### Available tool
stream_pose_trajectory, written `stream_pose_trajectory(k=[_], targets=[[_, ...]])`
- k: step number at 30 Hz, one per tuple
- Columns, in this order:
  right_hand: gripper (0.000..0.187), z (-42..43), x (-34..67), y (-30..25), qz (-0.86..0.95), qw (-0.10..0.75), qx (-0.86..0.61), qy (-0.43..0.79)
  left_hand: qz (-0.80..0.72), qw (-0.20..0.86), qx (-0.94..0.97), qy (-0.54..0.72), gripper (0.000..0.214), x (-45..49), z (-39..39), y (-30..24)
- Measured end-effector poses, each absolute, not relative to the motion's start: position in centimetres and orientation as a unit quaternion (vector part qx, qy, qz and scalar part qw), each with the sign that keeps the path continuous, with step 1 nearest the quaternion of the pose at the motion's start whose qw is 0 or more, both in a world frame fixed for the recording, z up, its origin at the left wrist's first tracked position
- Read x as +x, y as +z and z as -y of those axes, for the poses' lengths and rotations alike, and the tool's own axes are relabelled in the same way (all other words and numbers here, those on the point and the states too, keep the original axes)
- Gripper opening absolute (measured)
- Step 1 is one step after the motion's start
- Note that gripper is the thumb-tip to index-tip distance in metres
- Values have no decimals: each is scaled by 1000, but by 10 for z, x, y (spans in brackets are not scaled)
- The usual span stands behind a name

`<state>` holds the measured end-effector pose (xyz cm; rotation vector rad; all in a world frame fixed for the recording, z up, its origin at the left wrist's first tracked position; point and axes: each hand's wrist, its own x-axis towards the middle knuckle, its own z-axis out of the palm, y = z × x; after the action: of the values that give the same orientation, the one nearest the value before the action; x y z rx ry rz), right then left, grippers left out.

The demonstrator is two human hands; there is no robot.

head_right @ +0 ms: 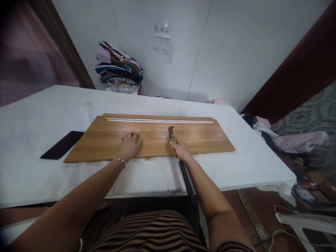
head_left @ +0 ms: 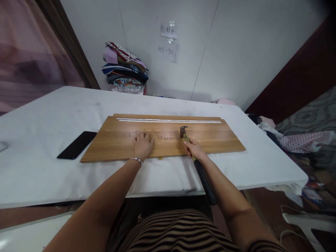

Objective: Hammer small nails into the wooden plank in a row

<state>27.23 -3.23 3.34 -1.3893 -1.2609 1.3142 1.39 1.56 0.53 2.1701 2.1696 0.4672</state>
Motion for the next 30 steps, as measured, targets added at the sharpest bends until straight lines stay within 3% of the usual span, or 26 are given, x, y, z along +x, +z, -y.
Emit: stream_pose_trajectory(k=[30], targets=[[33, 32, 277, 28, 497, 416, -547, 529, -697, 12, 701, 148, 40, 15, -12, 8]])
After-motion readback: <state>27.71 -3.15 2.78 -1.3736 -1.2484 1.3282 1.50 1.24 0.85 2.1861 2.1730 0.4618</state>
